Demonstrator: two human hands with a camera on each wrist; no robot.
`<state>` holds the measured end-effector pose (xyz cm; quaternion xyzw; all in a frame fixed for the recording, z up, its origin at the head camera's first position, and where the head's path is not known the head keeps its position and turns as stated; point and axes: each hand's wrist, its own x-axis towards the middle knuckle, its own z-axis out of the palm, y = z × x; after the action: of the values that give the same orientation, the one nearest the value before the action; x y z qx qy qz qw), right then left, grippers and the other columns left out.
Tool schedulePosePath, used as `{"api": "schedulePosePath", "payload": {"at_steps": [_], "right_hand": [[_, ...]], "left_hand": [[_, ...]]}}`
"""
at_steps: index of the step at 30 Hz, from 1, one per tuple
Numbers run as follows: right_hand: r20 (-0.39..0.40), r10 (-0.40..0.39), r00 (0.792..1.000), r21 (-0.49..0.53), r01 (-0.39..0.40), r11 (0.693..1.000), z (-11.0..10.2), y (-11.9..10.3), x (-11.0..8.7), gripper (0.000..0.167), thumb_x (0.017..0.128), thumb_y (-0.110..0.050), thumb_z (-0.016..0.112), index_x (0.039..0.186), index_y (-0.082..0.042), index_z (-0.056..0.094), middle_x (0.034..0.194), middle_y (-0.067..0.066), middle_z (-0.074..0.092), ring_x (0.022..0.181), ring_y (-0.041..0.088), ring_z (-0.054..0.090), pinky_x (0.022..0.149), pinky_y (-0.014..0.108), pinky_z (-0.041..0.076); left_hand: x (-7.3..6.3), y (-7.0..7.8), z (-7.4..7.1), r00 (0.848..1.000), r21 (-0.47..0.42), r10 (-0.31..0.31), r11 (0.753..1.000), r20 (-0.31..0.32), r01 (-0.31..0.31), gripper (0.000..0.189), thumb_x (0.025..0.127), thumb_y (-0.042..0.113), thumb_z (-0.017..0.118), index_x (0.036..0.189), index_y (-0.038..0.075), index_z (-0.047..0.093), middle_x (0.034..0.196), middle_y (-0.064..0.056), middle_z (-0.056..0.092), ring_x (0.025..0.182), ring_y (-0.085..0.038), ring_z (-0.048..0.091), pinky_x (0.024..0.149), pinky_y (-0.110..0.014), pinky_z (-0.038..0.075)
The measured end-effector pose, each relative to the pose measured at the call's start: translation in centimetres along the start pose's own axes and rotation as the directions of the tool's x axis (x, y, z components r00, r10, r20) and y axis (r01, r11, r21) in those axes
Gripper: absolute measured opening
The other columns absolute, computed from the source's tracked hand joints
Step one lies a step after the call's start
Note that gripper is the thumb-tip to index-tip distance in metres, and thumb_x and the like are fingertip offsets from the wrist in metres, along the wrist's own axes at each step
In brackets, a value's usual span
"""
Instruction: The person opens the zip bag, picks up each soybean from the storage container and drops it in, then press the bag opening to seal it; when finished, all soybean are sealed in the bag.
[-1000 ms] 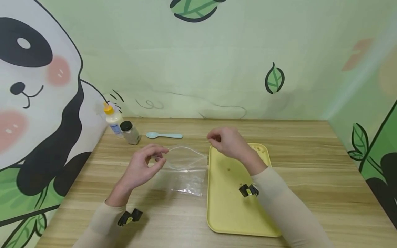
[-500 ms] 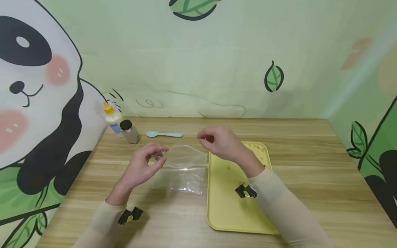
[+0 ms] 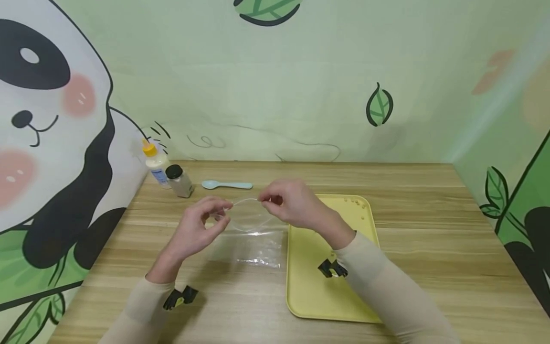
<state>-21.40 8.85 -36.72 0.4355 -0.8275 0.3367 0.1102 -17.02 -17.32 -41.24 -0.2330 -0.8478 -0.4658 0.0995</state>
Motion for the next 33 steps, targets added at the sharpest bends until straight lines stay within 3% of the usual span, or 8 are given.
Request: {"api": "schedulePosePath", "payload": {"at_steps": [10,22,33], "right_hand": [[0.02,-0.011,1.0,0.033,0.011,0.999,0.6,-0.1,0.0,0.008,0.087,-0.008,0.07,0.094,-0.009,0.074,0.083,-0.001,0.072,0.07,0.005,0.059,0.061,0.024,0.055],[0.02,0.065,0.998,0.039,-0.066,0.997,0.0,0.1,-0.6,0.01,0.087,-0.009,0.07,0.095,-0.009,0.075,0.085,-0.002,0.072,0.072,0.006,0.058,0.064,0.027,0.055],[-0.039,0.081,0.996,-0.004,-0.081,0.997,-0.6,1.7,-1.6,0.011,0.085,-0.007,0.07,0.095,-0.006,0.075,0.086,0.002,0.073,0.071,0.008,0.058,0.064,0.026,0.053]], "left_hand": [[0.1,0.0,0.1,1.0,0.016,0.012,1.0,-0.002,-0.012,0.025,0.084,0.003,0.07,0.109,0.003,0.068,0.106,-0.008,0.066,0.087,-0.015,0.063,0.08,-0.031,0.058],[0.1,0.0,0.3,1.0,0.015,0.022,1.0,-0.002,-0.022,0.026,0.084,0.002,0.07,0.11,0.003,0.069,0.106,-0.008,0.067,0.087,-0.017,0.063,0.08,-0.033,0.058],[0.1,0.0,0.2,0.999,0.032,0.032,0.999,-0.007,-0.032,0.025,0.084,0.002,0.07,0.109,0.003,0.068,0.106,-0.009,0.067,0.086,-0.016,0.063,0.079,-0.033,0.058]]}}
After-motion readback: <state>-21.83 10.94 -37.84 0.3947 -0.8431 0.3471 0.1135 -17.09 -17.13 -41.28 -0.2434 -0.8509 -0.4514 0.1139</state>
